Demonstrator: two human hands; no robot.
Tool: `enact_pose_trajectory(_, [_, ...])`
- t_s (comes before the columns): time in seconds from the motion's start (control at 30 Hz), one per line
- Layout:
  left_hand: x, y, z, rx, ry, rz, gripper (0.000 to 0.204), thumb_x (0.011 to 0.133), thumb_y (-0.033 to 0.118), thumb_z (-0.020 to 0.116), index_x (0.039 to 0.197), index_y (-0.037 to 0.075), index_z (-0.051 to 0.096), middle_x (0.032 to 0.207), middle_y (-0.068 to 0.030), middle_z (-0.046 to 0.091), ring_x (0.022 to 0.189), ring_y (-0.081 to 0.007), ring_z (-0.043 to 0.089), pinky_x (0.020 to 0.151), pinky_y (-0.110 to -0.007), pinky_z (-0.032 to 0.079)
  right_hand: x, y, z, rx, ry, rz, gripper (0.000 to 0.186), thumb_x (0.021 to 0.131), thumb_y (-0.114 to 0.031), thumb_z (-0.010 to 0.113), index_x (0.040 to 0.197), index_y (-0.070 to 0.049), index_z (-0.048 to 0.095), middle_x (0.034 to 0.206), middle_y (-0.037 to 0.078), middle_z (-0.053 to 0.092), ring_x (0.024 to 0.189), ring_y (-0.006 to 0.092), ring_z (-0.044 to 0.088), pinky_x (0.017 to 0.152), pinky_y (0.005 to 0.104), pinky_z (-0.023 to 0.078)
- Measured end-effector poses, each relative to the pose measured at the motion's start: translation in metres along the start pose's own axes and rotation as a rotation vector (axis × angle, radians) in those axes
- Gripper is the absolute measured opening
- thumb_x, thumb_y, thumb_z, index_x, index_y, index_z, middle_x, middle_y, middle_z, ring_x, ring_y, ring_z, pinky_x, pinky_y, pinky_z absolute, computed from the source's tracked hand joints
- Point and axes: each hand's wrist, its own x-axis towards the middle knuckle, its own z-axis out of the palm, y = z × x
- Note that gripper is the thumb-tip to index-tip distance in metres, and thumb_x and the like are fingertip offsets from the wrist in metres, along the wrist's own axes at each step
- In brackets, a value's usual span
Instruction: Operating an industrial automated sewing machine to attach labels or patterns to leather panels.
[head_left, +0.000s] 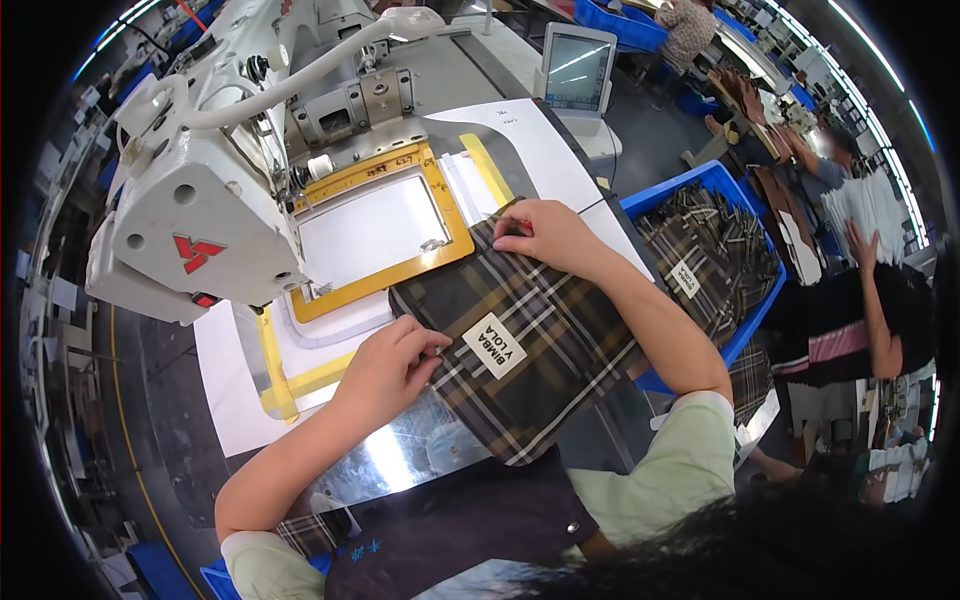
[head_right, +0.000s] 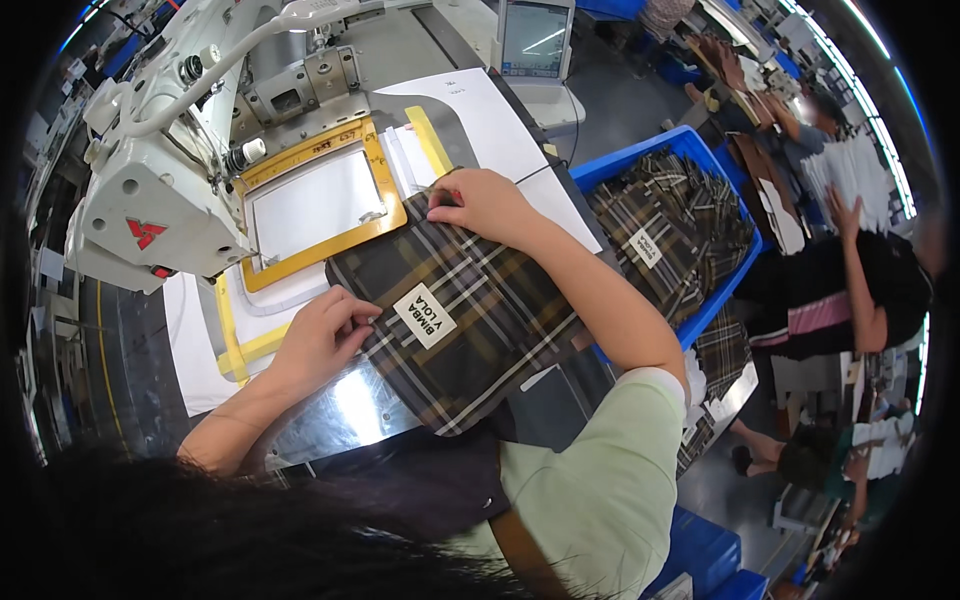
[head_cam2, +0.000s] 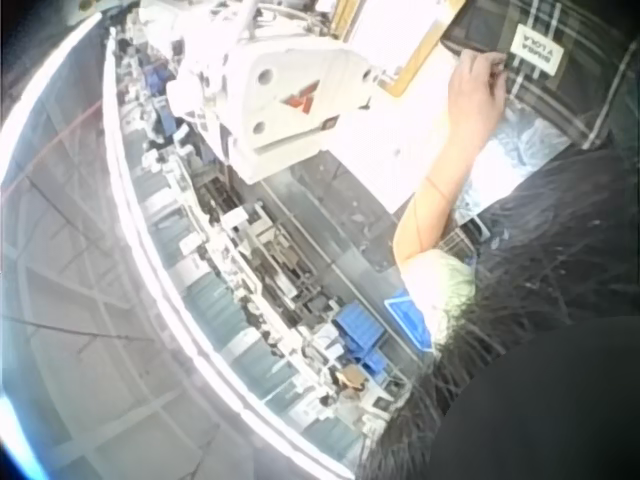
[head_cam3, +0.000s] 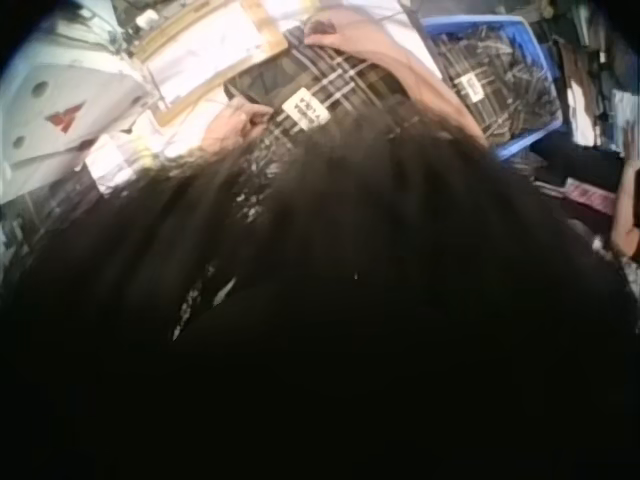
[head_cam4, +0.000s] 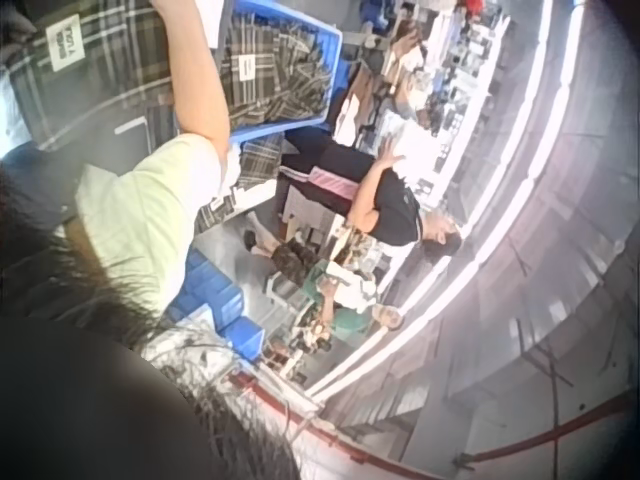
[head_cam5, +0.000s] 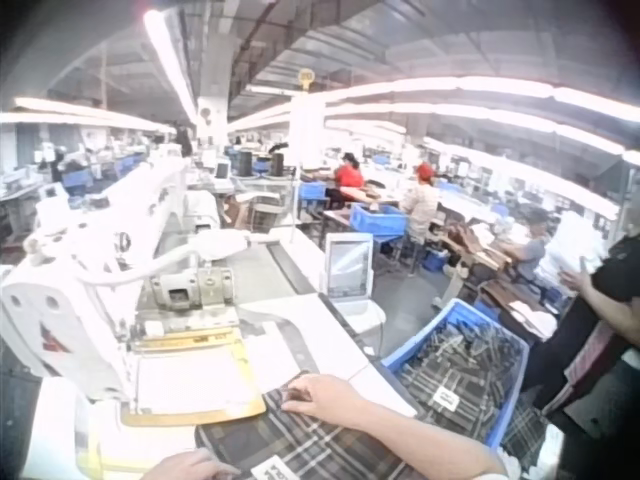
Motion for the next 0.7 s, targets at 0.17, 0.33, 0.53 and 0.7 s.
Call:
enact_pose_trajectory(0.17, [0.005,-0.002,-0.008,-0.078,0.083,-0.011,0.025,0.08,0.005,0.066,0.105,0.007,0.062,0.102,-0.0087,0.058,0.087,-0.0259,0.061,0.072,-0.033,0.049,-0.011,0.001,0.006,-0.001,-0.004,-0.015,0.024,0.083,-0.025,0.07,0.09,-0.003,0.064,0.083,0.01,0.063,0.074,0.0229,0.058,0.068,0.0336,0.046])
enact_pose_trajectory(0.33, [0.036,-0.002,-0.007,0.247,0.181,0.078,0.044,0.079,0.012,0.069,0.12,0.003,0.054,0.129,-0.013,0.052,0.12,-0.0303,0.05,0.098,-0.04,0.041,-0.014,0.002,0.008,0.084,0.07,-0.067,0.024,0.081,-0.021,0.071,0.098,-0.005,0.065,0.096,0.008,0.064,0.081,0.0241,0.06,0.072,0.0343,0.047])
enact_pose_trajectory(0.53, [0.037,-0.008,0.013,0.382,0.2,0.142,0.055,0.078,0.013,0.07,0.129,0.005,0.05,0.14,-0.0134,0.045,0.131,-0.0335,0.041,0.105,-0.045,0.034,-0.008,0.01,0.015,0.07,0.142,-0.306,0.042,0.081,-0.017,0.07,0.121,-0.01,0.06,0.102,0.006,0.062,0.09,0.0239,0.061,0.078,0.0345,0.049])
enact_pose_trajectory(0.7, [0.039,-0.011,0.01,0.314,0.185,0.132,0.058,0.078,0.013,0.07,0.131,0.005,0.048,0.141,-0.0139,0.044,0.133,-0.0351,0.038,0.108,-0.046,0.031,-0.009,0.005,0.012,0.03,-0.009,-0.12,0.027,0.082,-0.014,0.068,0.108,-0.007,0.063,0.098,0.006,0.061,0.09,0.0242,0.061,0.078,0.0343,0.049])
